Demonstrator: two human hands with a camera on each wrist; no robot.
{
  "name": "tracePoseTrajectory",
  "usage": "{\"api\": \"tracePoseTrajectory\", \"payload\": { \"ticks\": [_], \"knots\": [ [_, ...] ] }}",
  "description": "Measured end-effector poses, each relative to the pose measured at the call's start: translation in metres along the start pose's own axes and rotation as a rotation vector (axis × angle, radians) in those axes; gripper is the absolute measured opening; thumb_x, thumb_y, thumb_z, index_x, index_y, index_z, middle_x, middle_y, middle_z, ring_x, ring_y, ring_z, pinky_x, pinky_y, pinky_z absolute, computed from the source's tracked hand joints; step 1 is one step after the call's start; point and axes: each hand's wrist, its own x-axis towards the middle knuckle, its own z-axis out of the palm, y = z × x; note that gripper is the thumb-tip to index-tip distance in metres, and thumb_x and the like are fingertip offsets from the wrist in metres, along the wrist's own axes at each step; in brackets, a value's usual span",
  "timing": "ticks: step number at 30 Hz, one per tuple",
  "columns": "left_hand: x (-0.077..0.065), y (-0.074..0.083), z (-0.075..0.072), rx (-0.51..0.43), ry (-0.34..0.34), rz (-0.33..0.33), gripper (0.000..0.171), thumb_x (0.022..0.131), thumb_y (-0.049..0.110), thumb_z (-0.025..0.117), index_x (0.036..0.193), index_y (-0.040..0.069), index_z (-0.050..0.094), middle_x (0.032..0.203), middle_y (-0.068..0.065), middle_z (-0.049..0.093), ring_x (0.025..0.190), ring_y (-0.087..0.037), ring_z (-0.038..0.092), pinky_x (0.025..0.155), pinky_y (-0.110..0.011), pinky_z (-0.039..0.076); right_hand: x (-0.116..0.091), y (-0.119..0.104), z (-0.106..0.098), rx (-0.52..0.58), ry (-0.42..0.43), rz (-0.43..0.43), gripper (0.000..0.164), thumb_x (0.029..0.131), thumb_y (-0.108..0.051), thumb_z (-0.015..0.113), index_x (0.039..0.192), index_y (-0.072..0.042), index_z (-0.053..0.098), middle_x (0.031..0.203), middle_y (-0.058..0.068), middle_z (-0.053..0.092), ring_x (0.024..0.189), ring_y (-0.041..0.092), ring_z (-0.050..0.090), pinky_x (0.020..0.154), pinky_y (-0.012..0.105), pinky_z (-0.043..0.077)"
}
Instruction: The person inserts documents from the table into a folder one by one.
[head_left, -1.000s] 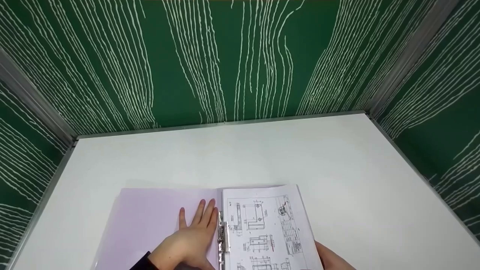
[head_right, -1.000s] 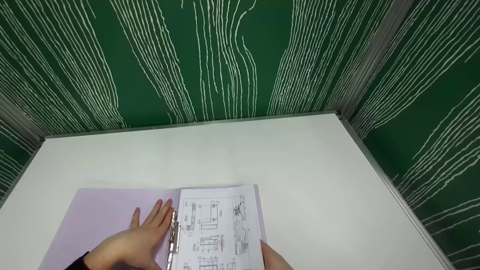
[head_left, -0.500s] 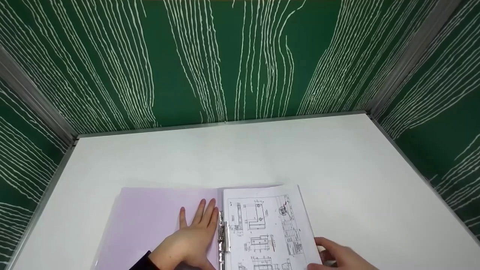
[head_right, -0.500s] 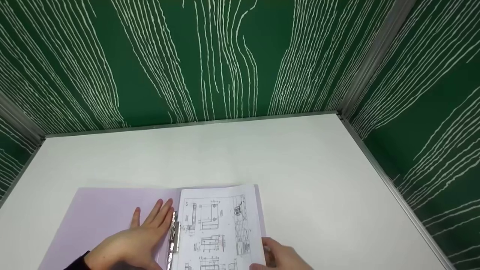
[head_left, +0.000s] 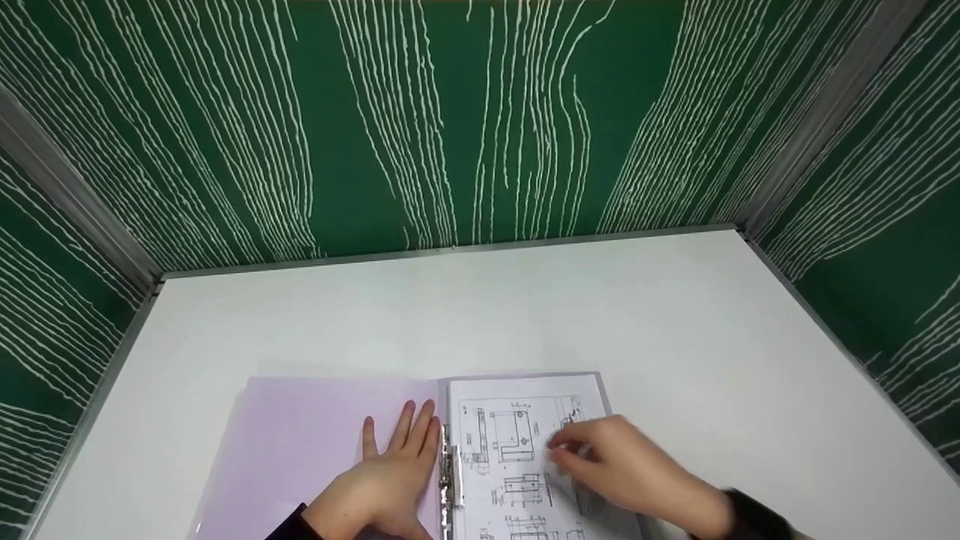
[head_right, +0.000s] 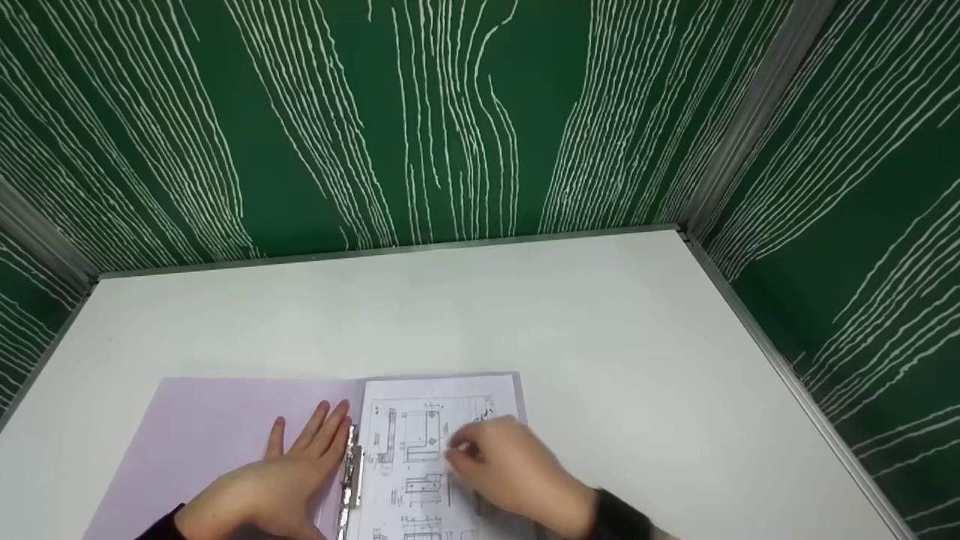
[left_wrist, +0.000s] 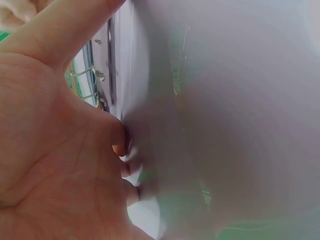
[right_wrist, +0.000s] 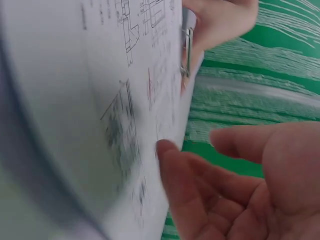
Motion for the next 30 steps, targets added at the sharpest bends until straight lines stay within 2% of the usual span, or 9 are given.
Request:
{"api": "tracePoseTrajectory", "payload": {
  "ticks": [2, 4, 9, 11, 13, 16, 18, 25, 30],
  "knots": [
    [0.0, 0.0, 0.0, 0.007, -0.004, -0.004, 0.151, 0.05, 0.076, 0.083, 0.158, -0.001, 0.011, 0.165, -0.016, -0.01, 0.15, -0.038, -0.011, 0.104, -0.078, -0.008, 0.021, -0.008, 0.011, 0.015, -0.01, -0.074, 0.019, 0.098, -0.027, 0.064, 0.102, -0.014, 0.077, 0.088, -0.008, 0.072, 0.07, 0.003, 0.064, 0.065, 0.024, 0.054],
    [0.001, 0.0, 0.0, 0.014, -0.005, -0.009, 0.149, 0.051, 0.074, 0.084, 0.158, 0.0, 0.011, 0.166, -0.016, -0.009, 0.15, -0.037, -0.01, 0.105, -0.078, -0.007, 0.042, -0.018, 0.022, 0.01, -0.011, -0.107, 0.019, 0.098, -0.027, 0.063, 0.104, -0.015, 0.077, 0.092, -0.008, 0.073, 0.076, 0.003, 0.064, 0.072, 0.026, 0.055],
    [0.003, 0.0, 0.0, 0.021, -0.018, -0.018, 0.149, 0.051, 0.076, 0.083, 0.159, 0.001, 0.011, 0.166, -0.014, -0.008, 0.151, -0.036, -0.01, 0.105, -0.077, -0.005, 0.08, -0.036, 0.045, -0.001, -0.066, -0.098, 0.025, 0.1, -0.026, 0.06, 0.115, -0.013, 0.074, 0.105, -0.005, 0.073, 0.093, 0.005, 0.066, 0.087, 0.032, 0.054],
    [0.004, 0.0, 0.001, 0.027, -0.025, -0.022, 0.149, 0.051, 0.077, 0.082, 0.159, 0.001, 0.01, 0.166, -0.014, -0.009, 0.151, -0.036, -0.01, 0.105, -0.078, -0.004, 0.088, -0.042, 0.052, -0.002, -0.087, -0.088, 0.026, 0.1, -0.028, 0.059, 0.115, -0.014, 0.074, 0.101, -0.008, 0.073, 0.089, 0.005, 0.066, 0.085, 0.031, 0.054],
    [0.004, 0.0, 0.001, 0.044, -0.027, -0.026, 0.149, 0.051, 0.077, 0.082, 0.159, 0.002, 0.011, 0.166, -0.015, -0.009, 0.151, -0.036, -0.01, 0.105, -0.078, -0.003, 0.093, -0.046, 0.057, 0.01, -0.092, -0.089, 0.025, 0.1, -0.031, 0.059, 0.11, -0.016, 0.075, 0.09, -0.011, 0.071, 0.077, 0.004, 0.064, 0.075, 0.028, 0.054],
    [0.003, 0.0, 0.0, 0.061, -0.016, -0.025, 0.148, 0.051, 0.077, 0.082, 0.159, 0.002, 0.013, 0.166, -0.016, -0.007, 0.151, -0.038, -0.008, 0.104, -0.079, -0.001, 0.095, -0.052, 0.06, 0.044, -0.063, -0.118, 0.025, 0.101, -0.037, 0.058, 0.103, -0.019, 0.075, 0.077, -0.014, 0.065, 0.066, 0.004, 0.058, 0.064, 0.024, 0.05],
    [0.002, 0.001, -0.001, 0.065, -0.011, -0.018, 0.147, 0.051, 0.077, 0.081, 0.159, 0.003, 0.014, 0.166, -0.017, -0.006, 0.15, -0.039, -0.008, 0.104, -0.08, 0.0, 0.091, -0.055, 0.06, 0.086, -0.06, -0.138, 0.027, 0.101, -0.04, 0.056, 0.099, -0.021, 0.074, 0.074, -0.013, 0.063, 0.064, 0.004, 0.056, 0.061, 0.023, 0.048],
    [0.0, -0.001, -0.002, -0.024, -0.045, 0.001, 0.146, 0.055, 0.072, 0.083, 0.16, 0.005, 0.007, 0.165, -0.017, -0.01, 0.149, -0.039, -0.013, 0.103, -0.079, -0.008, 0.071, -0.064, 0.07, 0.266, -0.132, -0.19, 0.022, 0.099, -0.04, 0.059, 0.099, -0.026, 0.075, 0.081, -0.013, 0.069, 0.067, 0.0, 0.056, 0.061, 0.019, 0.045],
    [0.001, -0.002, -0.001, -0.061, -0.035, 0.014, 0.147, 0.055, 0.068, 0.086, 0.159, 0.001, 0.007, 0.166, -0.016, -0.01, 0.15, -0.038, -0.014, 0.103, -0.078, -0.009, 0.057, -0.064, 0.078, 0.358, -0.192, -0.232, 0.019, 0.097, -0.034, 0.065, 0.097, -0.02, 0.077, 0.084, -0.009, 0.073, 0.063, -0.004, 0.053, 0.056, 0.014, 0.041]
  ]
}}
